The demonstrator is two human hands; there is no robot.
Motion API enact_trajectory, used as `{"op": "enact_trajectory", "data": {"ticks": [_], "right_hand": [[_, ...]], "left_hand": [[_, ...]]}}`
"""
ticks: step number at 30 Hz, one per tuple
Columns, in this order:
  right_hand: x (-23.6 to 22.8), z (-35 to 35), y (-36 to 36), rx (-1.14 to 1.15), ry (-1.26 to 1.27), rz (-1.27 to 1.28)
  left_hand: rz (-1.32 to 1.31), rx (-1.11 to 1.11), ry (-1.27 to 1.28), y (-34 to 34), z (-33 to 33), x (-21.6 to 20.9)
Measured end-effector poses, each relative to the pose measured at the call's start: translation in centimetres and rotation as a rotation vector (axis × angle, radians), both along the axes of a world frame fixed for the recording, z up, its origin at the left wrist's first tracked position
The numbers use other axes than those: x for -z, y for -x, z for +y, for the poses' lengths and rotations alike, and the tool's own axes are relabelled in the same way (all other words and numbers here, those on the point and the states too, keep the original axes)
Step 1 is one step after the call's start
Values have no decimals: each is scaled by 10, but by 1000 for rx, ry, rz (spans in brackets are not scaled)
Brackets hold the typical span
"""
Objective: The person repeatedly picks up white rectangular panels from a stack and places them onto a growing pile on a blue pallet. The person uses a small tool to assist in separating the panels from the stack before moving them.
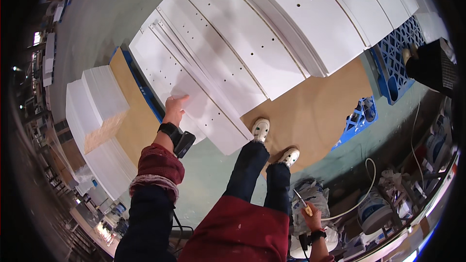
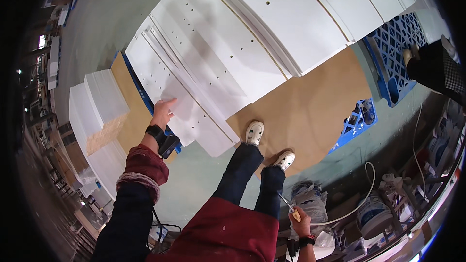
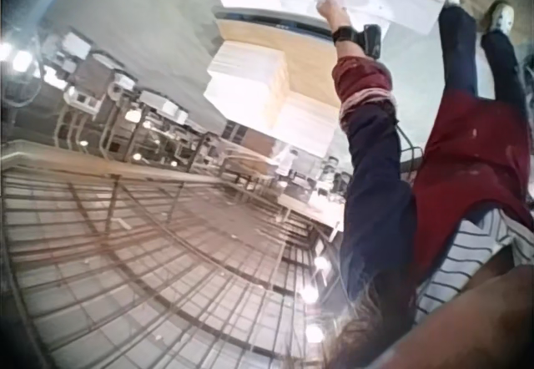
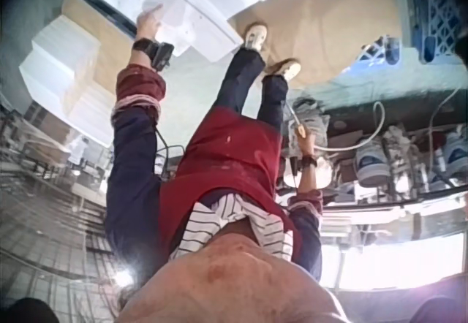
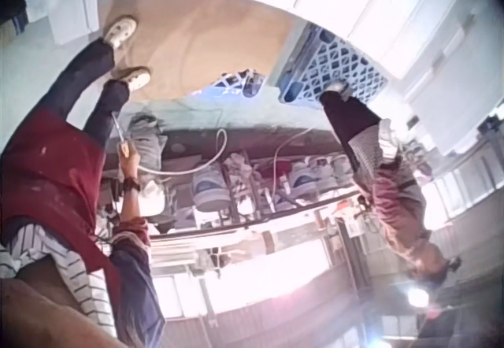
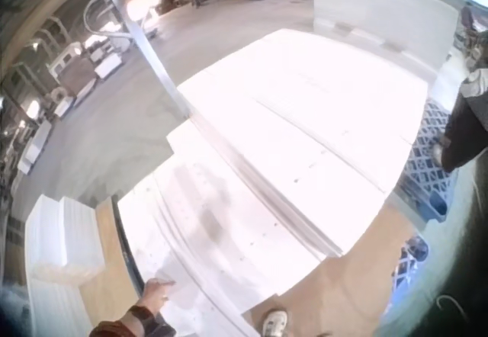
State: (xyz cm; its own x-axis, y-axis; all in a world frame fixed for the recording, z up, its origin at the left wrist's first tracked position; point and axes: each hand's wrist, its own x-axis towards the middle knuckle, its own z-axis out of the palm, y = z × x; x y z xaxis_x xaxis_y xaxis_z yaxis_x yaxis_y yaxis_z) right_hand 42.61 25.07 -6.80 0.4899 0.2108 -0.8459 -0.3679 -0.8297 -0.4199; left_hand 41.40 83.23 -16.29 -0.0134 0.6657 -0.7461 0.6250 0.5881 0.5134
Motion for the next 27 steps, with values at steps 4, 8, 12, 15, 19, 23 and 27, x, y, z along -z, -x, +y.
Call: {"op": "enact_trajectory", "data": {"ticks": [4, 8, 12, 15, 19, 23, 27], "right_hand": [[0, 10, -3, 0, -7, -36], [6, 12, 1, 16, -23, -35], [5, 12, -2, -21, -4, -27], [2, 10, -2, 17, -14, -12], [-1, 6, -3, 18, -22, -62], [-4, 2, -1, 50, -14, -50], [3, -2, 6, 84, -87, -94]], "left_hand": [[96, 58, -28, -5, 0, -4], [163, 91, -78, -11, -2, -4], [124, 197, -56, -9, -1, -6], [105, 207, -81, -11, -7, -11], [107, 378, -508, 3, -11, -19], [-173, 549, -357, -67, -86, -69], [-305, 440, 221, -130, -176, -51]]}}
